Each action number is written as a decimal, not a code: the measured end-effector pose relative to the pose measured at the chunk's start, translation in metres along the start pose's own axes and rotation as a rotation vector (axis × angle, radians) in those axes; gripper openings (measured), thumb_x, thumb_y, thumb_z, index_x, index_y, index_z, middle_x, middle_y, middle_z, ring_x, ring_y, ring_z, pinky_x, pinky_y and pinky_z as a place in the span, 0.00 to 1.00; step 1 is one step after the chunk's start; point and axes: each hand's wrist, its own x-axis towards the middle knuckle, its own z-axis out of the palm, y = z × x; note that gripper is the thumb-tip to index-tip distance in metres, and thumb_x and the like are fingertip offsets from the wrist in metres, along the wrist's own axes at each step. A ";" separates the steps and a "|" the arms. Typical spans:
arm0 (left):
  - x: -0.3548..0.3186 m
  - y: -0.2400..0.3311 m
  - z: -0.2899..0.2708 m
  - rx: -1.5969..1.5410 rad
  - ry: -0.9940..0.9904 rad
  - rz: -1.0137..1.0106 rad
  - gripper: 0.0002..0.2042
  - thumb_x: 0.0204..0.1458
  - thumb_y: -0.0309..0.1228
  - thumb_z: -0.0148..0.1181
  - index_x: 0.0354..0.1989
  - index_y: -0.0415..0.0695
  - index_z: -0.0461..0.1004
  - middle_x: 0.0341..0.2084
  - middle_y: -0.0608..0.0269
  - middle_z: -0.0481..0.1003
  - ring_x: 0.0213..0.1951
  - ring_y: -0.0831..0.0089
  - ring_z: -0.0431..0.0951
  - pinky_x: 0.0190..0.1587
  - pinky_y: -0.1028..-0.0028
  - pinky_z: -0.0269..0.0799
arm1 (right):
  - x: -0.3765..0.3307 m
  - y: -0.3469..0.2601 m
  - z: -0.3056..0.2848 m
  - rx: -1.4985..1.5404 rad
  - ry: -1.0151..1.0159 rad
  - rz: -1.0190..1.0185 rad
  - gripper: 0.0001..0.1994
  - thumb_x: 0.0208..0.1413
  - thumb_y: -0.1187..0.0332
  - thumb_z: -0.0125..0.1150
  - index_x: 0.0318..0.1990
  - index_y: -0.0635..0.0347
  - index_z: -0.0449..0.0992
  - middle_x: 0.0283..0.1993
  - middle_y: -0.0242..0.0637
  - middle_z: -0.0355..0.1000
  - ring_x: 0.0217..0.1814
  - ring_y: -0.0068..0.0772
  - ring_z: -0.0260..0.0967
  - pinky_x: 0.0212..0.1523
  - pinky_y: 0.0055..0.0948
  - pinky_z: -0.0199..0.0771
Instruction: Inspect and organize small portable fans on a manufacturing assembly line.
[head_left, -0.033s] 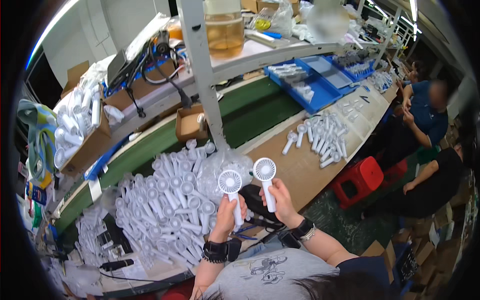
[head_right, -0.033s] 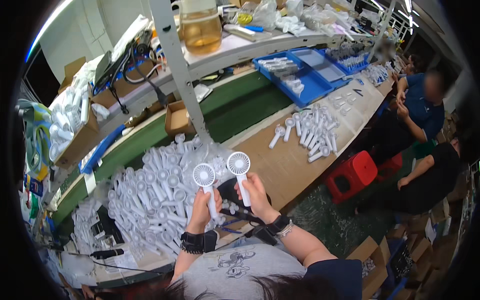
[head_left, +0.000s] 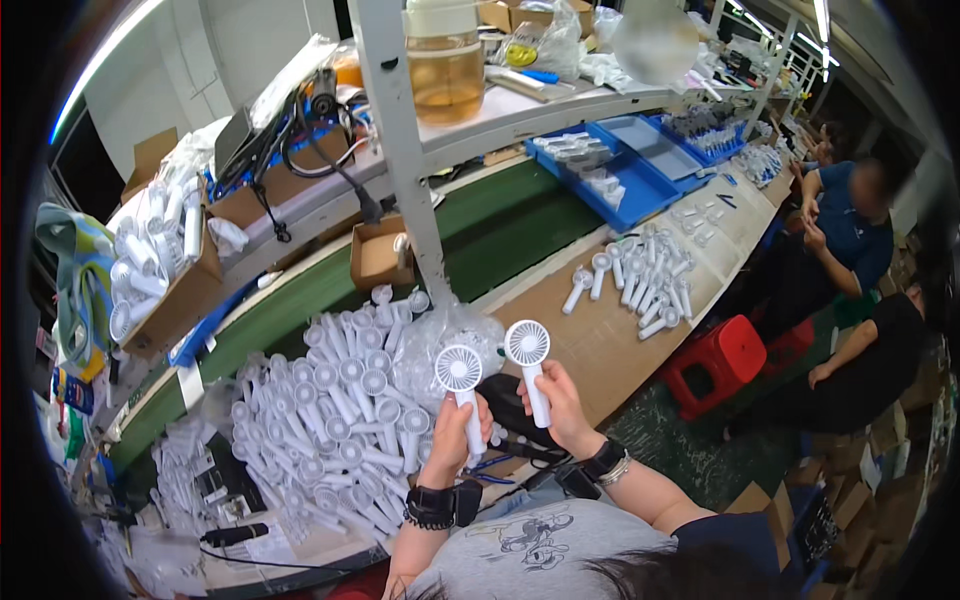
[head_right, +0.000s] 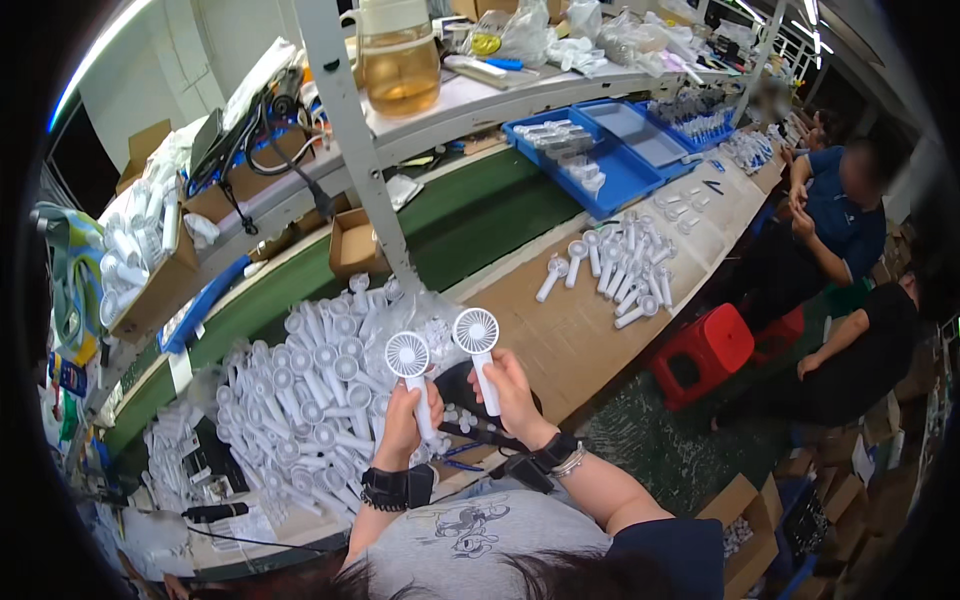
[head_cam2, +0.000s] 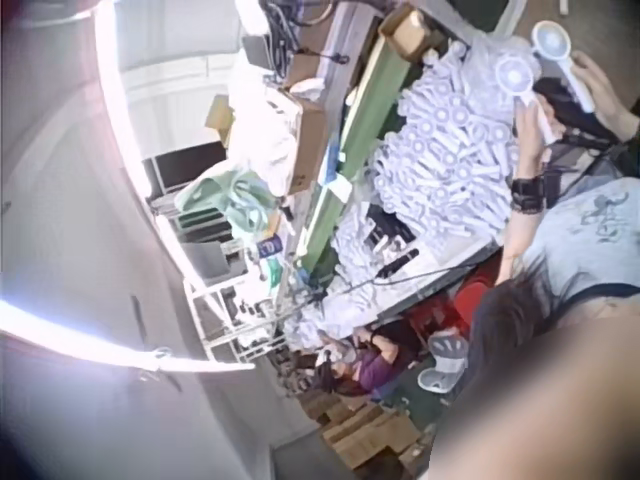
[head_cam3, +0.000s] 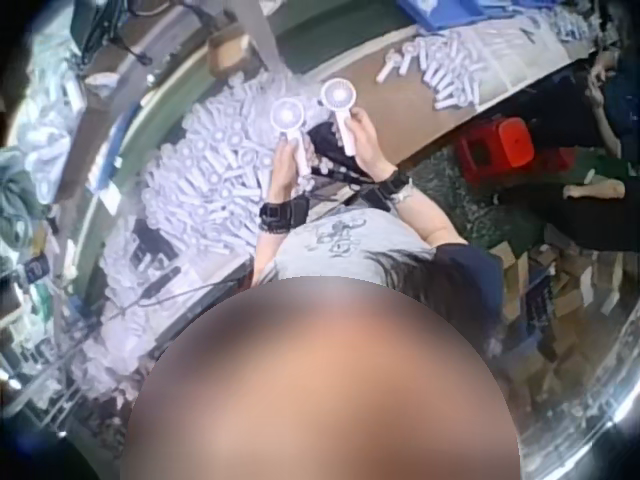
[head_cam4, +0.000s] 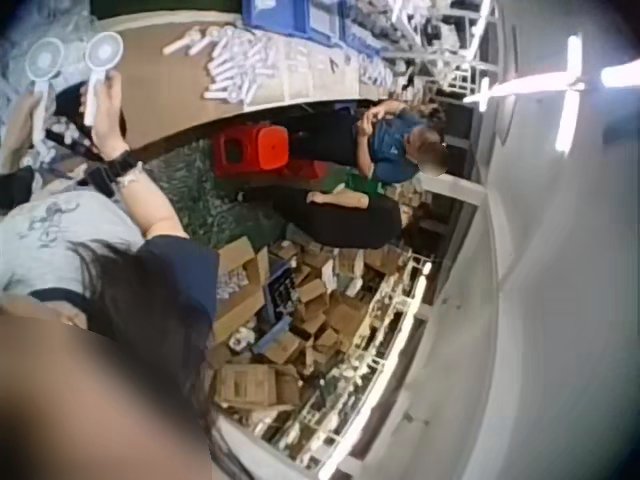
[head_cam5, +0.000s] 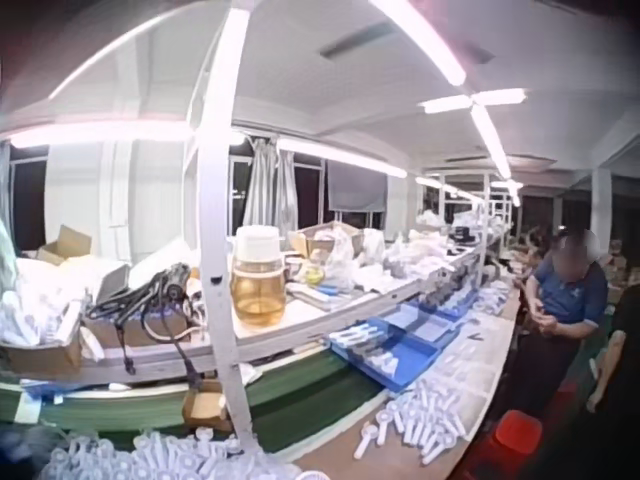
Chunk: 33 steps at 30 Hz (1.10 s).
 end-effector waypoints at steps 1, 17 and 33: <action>-0.006 0.001 0.003 -0.025 0.025 -0.015 0.19 0.48 0.32 0.43 0.49 0.40 0.56 0.20 0.63 0.61 0.18 0.75 0.62 0.18 0.77 0.60 | -0.003 -0.001 0.001 0.003 -0.017 -0.018 0.13 0.54 0.67 0.42 0.45 0.62 0.58 0.31 0.37 0.66 0.28 0.22 0.63 0.27 0.19 0.66; -0.006 0.002 0.001 -0.074 0.044 0.024 0.10 0.51 0.28 0.40 0.40 0.41 0.55 0.22 0.62 0.61 0.20 0.75 0.62 0.20 0.77 0.61 | -0.002 0.004 -0.007 0.026 -0.040 -0.059 0.14 0.54 0.66 0.45 0.46 0.59 0.58 0.32 0.34 0.66 0.30 0.20 0.63 0.27 0.18 0.66; -0.009 -0.002 0.001 0.023 0.117 0.047 0.17 0.53 0.30 0.36 0.52 0.40 0.54 0.21 0.63 0.59 0.18 0.77 0.59 0.17 0.79 0.57 | -0.003 0.010 -0.002 0.058 -0.061 -0.037 0.16 0.55 0.62 0.46 0.47 0.60 0.59 0.31 0.30 0.65 0.28 0.15 0.60 0.24 0.14 0.62</action>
